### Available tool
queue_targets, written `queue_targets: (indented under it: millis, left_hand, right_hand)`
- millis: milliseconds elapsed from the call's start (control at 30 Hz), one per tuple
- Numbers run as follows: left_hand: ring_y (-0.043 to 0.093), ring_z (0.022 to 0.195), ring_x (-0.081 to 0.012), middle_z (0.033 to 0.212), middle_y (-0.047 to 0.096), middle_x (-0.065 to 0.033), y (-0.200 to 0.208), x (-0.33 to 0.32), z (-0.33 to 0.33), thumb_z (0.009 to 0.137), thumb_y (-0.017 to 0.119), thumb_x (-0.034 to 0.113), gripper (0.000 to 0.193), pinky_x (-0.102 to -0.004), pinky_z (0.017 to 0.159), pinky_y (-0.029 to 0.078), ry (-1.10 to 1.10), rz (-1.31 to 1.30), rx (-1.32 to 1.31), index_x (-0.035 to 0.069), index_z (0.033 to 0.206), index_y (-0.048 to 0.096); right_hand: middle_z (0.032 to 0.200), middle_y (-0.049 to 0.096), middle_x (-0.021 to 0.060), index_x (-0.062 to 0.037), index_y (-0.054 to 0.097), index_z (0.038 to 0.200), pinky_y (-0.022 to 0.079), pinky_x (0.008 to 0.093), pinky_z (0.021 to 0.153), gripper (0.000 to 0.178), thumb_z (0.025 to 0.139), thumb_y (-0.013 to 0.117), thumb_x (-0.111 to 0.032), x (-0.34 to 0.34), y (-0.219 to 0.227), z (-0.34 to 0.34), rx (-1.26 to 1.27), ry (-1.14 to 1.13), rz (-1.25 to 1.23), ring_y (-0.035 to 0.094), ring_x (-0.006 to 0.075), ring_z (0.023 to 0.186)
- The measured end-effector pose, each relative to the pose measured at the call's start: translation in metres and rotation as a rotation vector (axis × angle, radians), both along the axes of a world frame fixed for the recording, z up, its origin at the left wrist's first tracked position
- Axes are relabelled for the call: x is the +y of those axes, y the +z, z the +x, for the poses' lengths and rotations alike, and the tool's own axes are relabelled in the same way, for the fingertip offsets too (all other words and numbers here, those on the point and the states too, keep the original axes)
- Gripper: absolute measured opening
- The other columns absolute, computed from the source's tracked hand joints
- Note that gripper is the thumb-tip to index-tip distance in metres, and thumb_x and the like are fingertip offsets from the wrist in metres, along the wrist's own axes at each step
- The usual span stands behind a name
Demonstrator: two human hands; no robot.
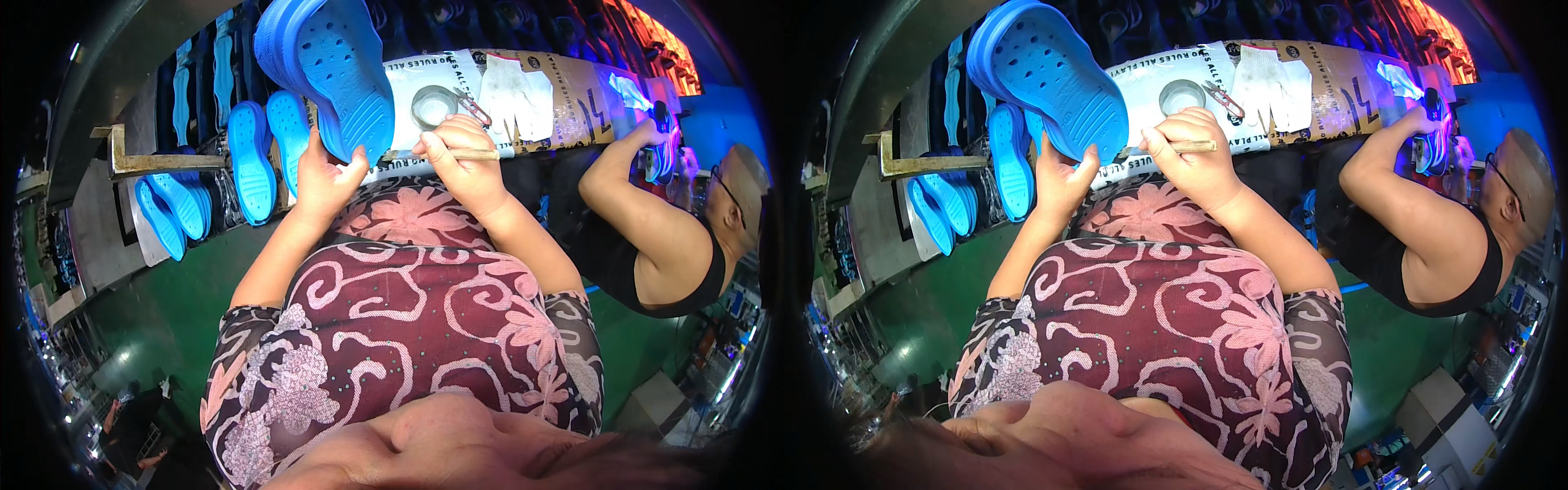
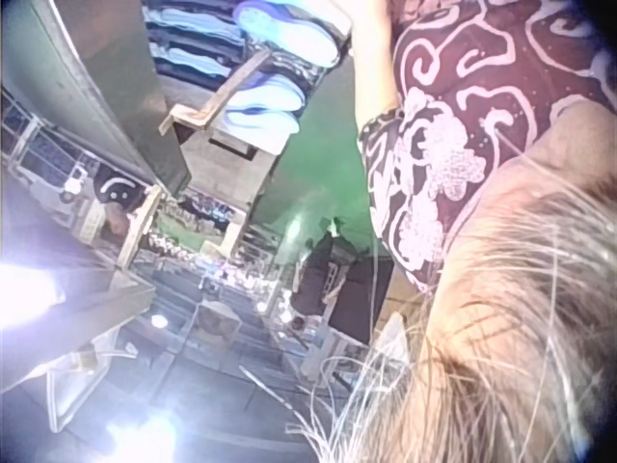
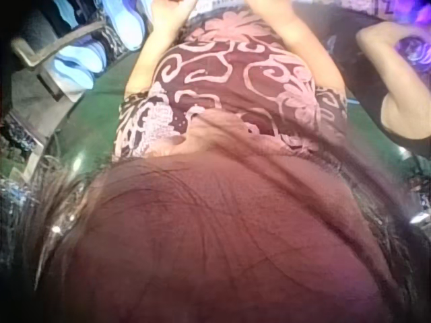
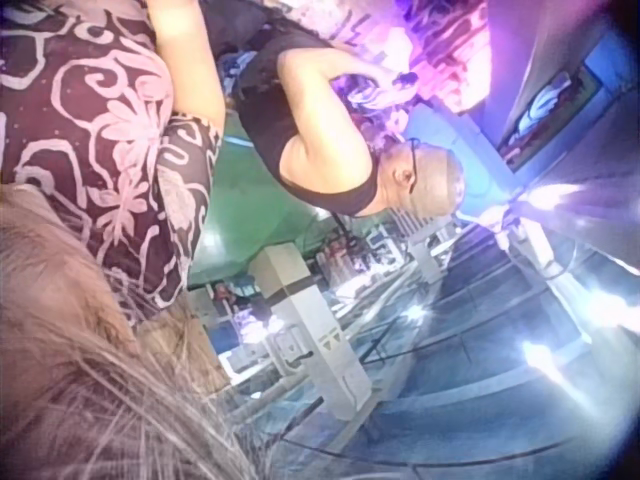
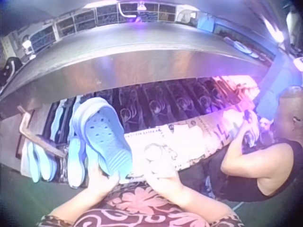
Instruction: The person applies liquid to shoe soles using a brush and places them onto an overhead conveyor.
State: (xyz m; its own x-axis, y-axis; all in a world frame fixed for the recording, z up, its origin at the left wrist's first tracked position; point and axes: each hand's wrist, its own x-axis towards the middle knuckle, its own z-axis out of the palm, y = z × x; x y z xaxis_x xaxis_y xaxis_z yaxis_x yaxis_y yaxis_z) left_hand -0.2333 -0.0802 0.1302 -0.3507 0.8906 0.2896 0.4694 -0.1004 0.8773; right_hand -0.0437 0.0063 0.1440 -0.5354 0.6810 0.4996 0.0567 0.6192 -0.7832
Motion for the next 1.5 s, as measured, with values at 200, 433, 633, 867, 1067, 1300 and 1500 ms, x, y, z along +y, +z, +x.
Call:
queue_targets:
  millis: [200, 433, 633, 867, 1067, 1300, 1500]
  left_hand:
    - [0.064, 0.073, -0.0191, 0.086, 0.064, -0.0152, -0.003, -0.002, -0.002, 0.072, 0.064, 0.009, 0.052, -0.0287, 0.065, 0.05, -0.004, -0.041, -0.025, -0.004, 0.118, 0.044]
    - [0.064, 0.077, -0.0185, 0.09, 0.063, -0.015, 0.0, -0.004, 0.003, 0.072, 0.063, 0.009, 0.055, -0.0288, 0.069, 0.05, -0.026, -0.059, -0.047, -0.005, 0.121, 0.041]
    - [0.062, 0.081, -0.0185, 0.094, 0.062, -0.0157, -0.004, -0.007, 0.0, 0.072, 0.063, 0.007, 0.056, -0.0283, 0.073, 0.049, -0.031, -0.061, -0.067, -0.004, 0.122, 0.04]
    - [0.063, 0.077, -0.0191, 0.088, 0.063, -0.0139, -0.01, -0.009, -0.001, 0.07, 0.065, 0.003, 0.056, -0.0277, 0.07, 0.048, -0.032, 0.085, 0.082, -0.003, 0.12, 0.042]
    - [0.064, 0.07, -0.0201, 0.079, 0.063, -0.0114, -0.01, -0.008, -0.002, 0.068, 0.066, -0.001, 0.046, -0.028, 0.065, 0.048, -0.034, 0.223, 0.163, 0.0, 0.11, 0.046]
    - [0.062, 0.07, -0.0188, 0.083, 0.063, -0.0117, -0.015, -0.003, -0.003, 0.067, 0.065, -0.004, 0.037, -0.0283, 0.064, 0.048, -0.055, 0.305, 0.196, -0.001, 0.102, 0.052]
    - [0.06, 0.076, -0.017, 0.089, 0.062, -0.0107, -0.004, 0.002, 0.003, 0.068, 0.062, -0.005, 0.03, -0.028, 0.064, 0.048, -0.052, 0.334, 0.004, -0.003, 0.097, 0.057]
  right_hand:
    - [0.061, 0.057, 0.007, -0.0023, 0.062, 0.066, 0.039, 0.0329, 0.066, 0.023, 0.085, 0.055, -0.014, 0.001, 0.0, 0.005, 0.009, -0.042, 0.024, 0.053, 0.0216, 0.06]
    - [0.06, 0.057, 0.0067, -0.0031, 0.062, 0.065, 0.039, 0.0328, 0.066, 0.023, 0.084, 0.055, -0.014, -0.001, -0.002, 0.0, 0.001, 0.014, 0.086, 0.052, 0.0212, 0.059]
    - [0.058, 0.058, 0.0043, -0.0064, 0.062, 0.062, 0.037, 0.0315, 0.066, 0.019, 0.08, 0.061, -0.015, 0.0, -0.005, 0.004, 0.033, -0.065, 0.07, 0.052, 0.0213, 0.057]
    - [0.058, 0.055, 0.0036, -0.0057, 0.062, 0.064, 0.038, 0.0319, 0.071, 0.017, 0.078, 0.061, -0.016, -0.006, -0.003, 0.003, 0.002, 0.03, 0.164, 0.052, 0.0212, 0.059]
    - [0.063, 0.06, 0.0055, -0.0054, 0.064, 0.067, 0.042, 0.0376, 0.08, 0.022, 0.084, 0.056, -0.016, -0.008, 0.005, 0.004, -0.002, -0.018, 0.144, 0.055, 0.0227, 0.061]
    - [0.058, 0.058, 0.0041, -0.0053, 0.063, 0.062, 0.041, 0.034, 0.077, 0.021, 0.079, 0.062, -0.018, -0.006, 0.002, -0.008, 0.027, -0.025, 0.195, 0.054, 0.0216, 0.057]
    - [0.061, 0.06, 0.0046, -0.005, 0.064, 0.064, 0.041, 0.0369, 0.082, 0.025, 0.085, 0.055, -0.016, -0.008, 0.002, -0.002, 0.027, 0.029, 0.139, 0.056, 0.0202, 0.06]
